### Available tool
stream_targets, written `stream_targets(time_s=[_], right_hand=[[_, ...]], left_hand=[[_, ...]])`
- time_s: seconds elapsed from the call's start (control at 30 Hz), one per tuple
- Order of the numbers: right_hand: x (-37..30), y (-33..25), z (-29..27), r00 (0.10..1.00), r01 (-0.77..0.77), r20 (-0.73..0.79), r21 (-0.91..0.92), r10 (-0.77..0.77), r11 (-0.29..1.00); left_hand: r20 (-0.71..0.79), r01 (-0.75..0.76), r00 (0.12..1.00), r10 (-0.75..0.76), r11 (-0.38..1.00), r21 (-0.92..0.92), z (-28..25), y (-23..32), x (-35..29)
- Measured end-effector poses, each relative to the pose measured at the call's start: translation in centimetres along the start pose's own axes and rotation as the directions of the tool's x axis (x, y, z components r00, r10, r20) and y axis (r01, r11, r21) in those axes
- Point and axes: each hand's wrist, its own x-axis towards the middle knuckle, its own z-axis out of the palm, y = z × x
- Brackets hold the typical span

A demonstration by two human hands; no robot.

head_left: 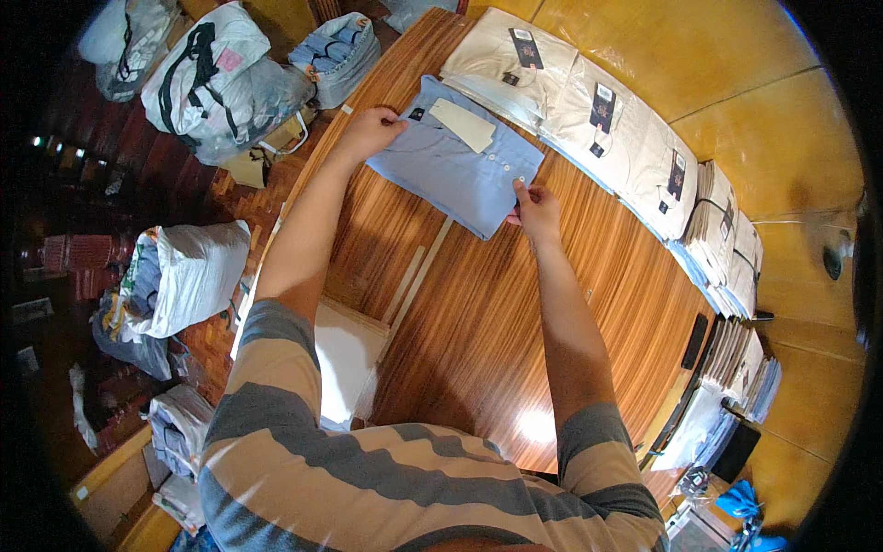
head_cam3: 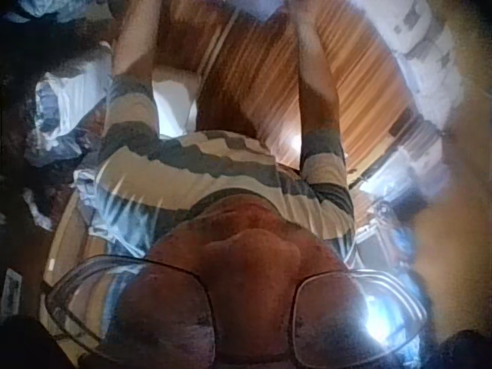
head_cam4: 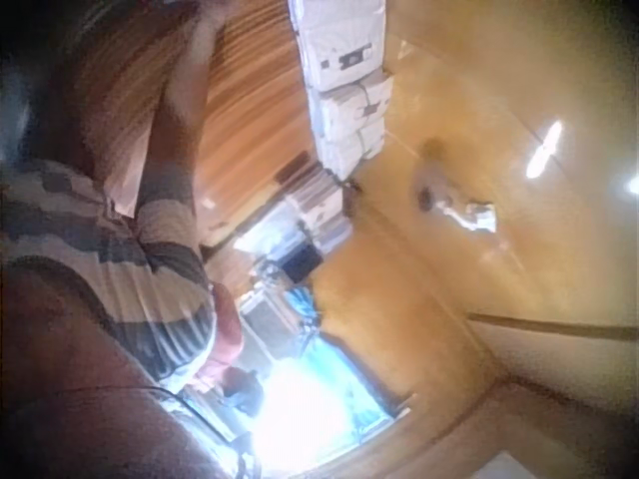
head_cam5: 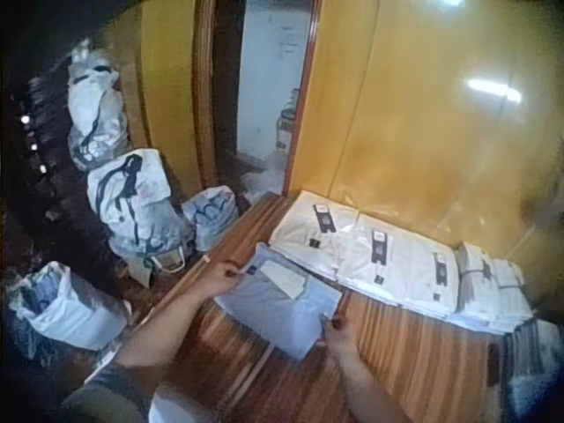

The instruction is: The person puts a shirt into a plastic bag, then picks up another shirt from a pile on the floor, lays it flat on a table, and folds it around a piece of cardboard.

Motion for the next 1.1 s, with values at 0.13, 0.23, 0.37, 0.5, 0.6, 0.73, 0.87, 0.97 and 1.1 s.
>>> stream_targets(time_s=[0.13, 0.23, 0.37, 0.5, 0.6, 0.73, 0.87, 0.97, 1.1], right_hand=[[-2.4, 0.2, -1.2, 1.0, -0.026, -0.009, -0.007, 0.026, 1.0], [-5.9, 3.2, -4.5, 1.0, 0.008, -0.007, -0.044, -0.008, 0.999], [-16.1, 6.9, -8.1, 0.999, -0.012, -0.034, 0.033, 0.013, 0.999], [-21.9, 9.2, -10.3, 0.985, -0.048, -0.154, 0.173, 0.075, 0.984], [-21.9, 7.7, -12.9, 0.988, 0.019, -0.146, 0.439, 0.05, 0.898], [-25.6, 5.4, -18.9, 0.992, 0.062, -0.127, 0.468, -0.002, 0.881], [-31.3, 14.1, -28.0, 0.929, 0.289, -0.271, 0.11, -0.251, 0.951], [-36.8, 21.4, -33.4, 0.924, 0.182, -0.36, 0.124, -0.127, 0.975], [-43.1, 26.8, -34.0, 0.923, 0.175, -0.321, -0.136, -0.21, 0.975]], left_hand=[[-0.007, -0.035, 0.999, 0.034, 0.999, -0.028, 1.0, -0.1, -1.7], [0.059, -0.063, 0.996, 0.068, 0.995, -0.081, 3.0, 1.7, -5.2], [0.103, -0.245, 0.962, 0.252, 0.966, -0.078, 5.8, 4.2, -11.0], [0.072, -0.465, 0.879, 0.472, 0.88, -0.094, 7.3, 15.8, -15.1], [0.065, -0.684, 0.722, 0.688, 0.697, 0.216, 5.5, 29.2, -20.4], [0.254, -0.843, 0.387, 0.886, 0.229, 0.486, 6.4, 36.9, -29.0], [0.348, -0.782, 0.028, 0.937, -0.196, 0.592, 10.7, 32.1, -35.6], [0.408, -0.85, 0.084, 0.909, -0.149, 0.506, 14.8, 23.8, -38.1], [0.39, -0.898, 0.265, 0.882, 0.079, 0.432, 18.4, 13.4, -42.1]])
